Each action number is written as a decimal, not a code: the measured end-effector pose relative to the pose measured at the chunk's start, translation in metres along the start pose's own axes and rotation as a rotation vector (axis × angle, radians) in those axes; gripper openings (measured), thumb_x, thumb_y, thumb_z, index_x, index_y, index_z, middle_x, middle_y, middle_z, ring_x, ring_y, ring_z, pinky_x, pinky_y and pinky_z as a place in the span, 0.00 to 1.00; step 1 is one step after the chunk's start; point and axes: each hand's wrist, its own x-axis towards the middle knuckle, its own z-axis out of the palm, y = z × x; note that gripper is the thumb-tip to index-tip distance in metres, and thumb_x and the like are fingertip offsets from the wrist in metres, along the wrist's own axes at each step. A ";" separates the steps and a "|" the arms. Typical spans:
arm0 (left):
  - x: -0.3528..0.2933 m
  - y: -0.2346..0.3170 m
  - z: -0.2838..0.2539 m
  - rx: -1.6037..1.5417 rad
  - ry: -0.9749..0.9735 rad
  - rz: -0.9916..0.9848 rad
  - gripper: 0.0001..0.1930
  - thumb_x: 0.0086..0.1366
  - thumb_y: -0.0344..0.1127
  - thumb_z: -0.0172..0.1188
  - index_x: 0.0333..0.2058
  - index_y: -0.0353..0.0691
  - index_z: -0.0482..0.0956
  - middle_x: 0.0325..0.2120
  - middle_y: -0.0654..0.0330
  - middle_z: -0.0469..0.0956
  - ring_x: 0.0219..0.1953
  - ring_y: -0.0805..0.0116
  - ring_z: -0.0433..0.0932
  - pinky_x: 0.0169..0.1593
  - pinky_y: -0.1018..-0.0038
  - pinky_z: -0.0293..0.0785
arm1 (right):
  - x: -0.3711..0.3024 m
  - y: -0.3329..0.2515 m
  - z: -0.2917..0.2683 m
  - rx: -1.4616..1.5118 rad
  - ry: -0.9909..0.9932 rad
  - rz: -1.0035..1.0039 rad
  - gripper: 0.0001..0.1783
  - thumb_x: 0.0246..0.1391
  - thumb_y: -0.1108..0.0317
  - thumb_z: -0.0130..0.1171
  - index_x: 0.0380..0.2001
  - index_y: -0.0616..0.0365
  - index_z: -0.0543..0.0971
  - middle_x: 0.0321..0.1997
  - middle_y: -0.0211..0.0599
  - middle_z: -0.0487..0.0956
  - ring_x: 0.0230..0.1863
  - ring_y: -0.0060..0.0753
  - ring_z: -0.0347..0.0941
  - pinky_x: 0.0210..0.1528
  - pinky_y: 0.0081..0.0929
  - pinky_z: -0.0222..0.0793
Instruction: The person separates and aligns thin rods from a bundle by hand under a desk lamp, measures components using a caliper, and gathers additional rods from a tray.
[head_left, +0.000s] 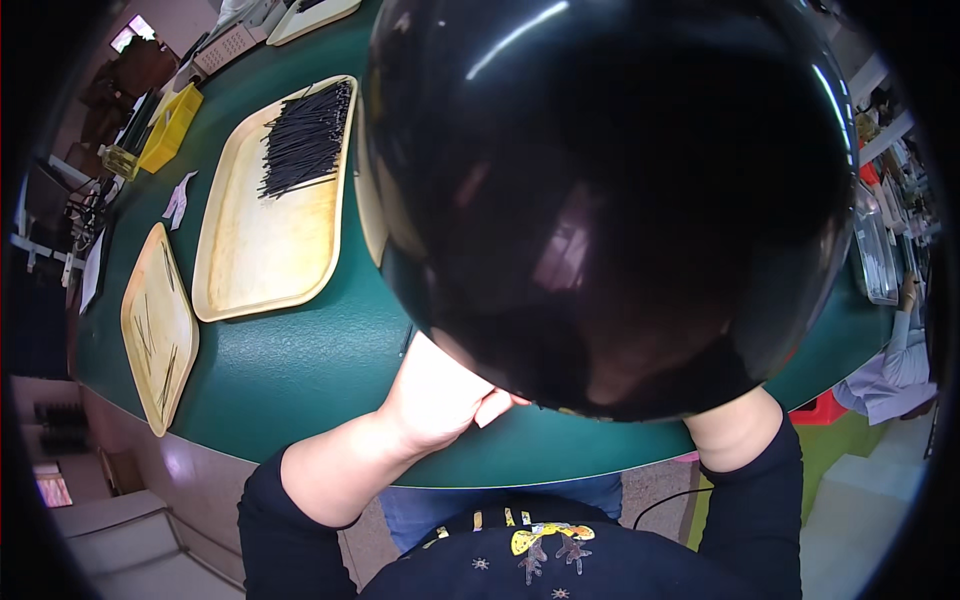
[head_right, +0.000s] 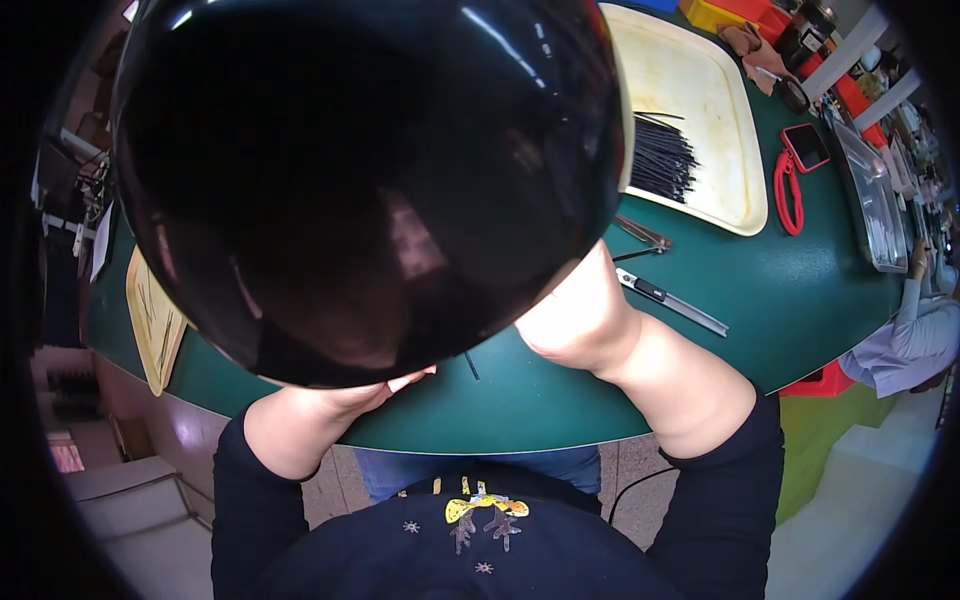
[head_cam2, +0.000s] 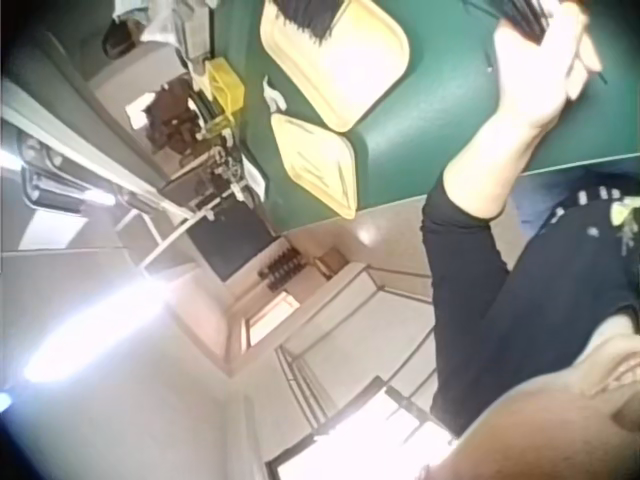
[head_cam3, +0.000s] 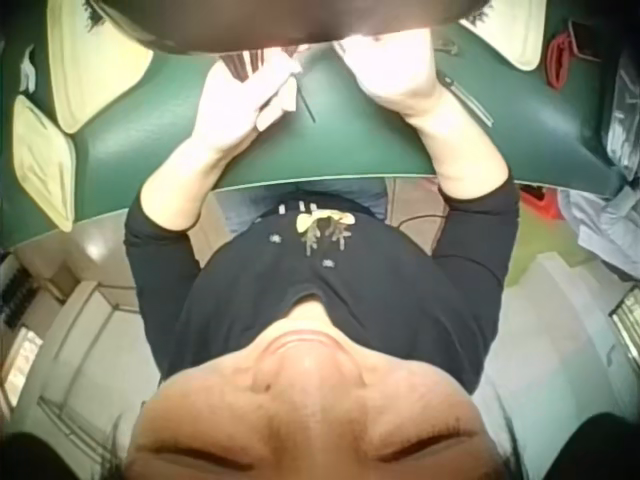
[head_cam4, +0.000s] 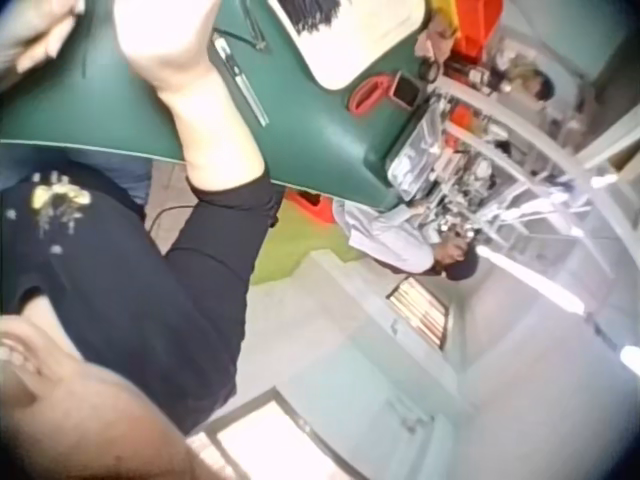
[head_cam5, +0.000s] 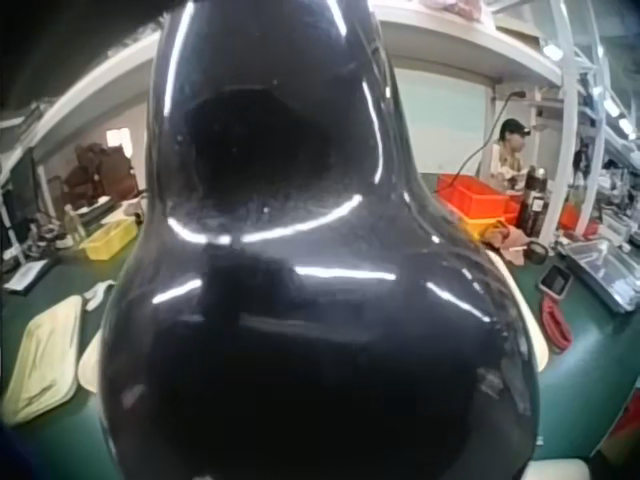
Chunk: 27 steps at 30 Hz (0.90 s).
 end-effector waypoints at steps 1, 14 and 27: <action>0.000 -0.001 0.000 -0.045 0.089 -0.081 0.04 0.51 0.18 0.47 0.21 0.29 0.71 0.15 0.58 0.71 0.11 0.77 0.65 0.16 0.84 0.60 | 0.001 -0.001 -0.001 -0.105 -0.043 -0.013 0.28 0.37 0.79 0.59 0.46 0.68 0.65 0.46 0.45 0.70 0.46 0.37 0.68 0.48 0.27 0.63; -0.005 0.025 0.007 -0.361 0.086 -0.463 0.09 0.50 0.20 0.51 0.13 0.31 0.67 0.08 0.59 0.64 0.09 0.79 0.58 0.13 0.83 0.50 | -0.009 0.001 -0.018 -0.106 -0.158 0.250 0.31 0.35 0.79 0.61 0.47 0.65 0.65 0.49 0.43 0.67 0.49 0.35 0.64 0.51 0.26 0.61; 0.005 0.004 -0.005 0.148 -0.002 -0.280 0.13 0.54 0.23 0.45 0.12 0.30 0.70 0.07 0.60 0.67 0.09 0.78 0.63 0.14 0.82 0.59 | -0.022 -0.010 -0.022 0.170 -0.066 0.431 0.32 0.33 0.80 0.62 0.47 0.64 0.66 0.49 0.42 0.67 0.49 0.34 0.65 0.50 0.26 0.62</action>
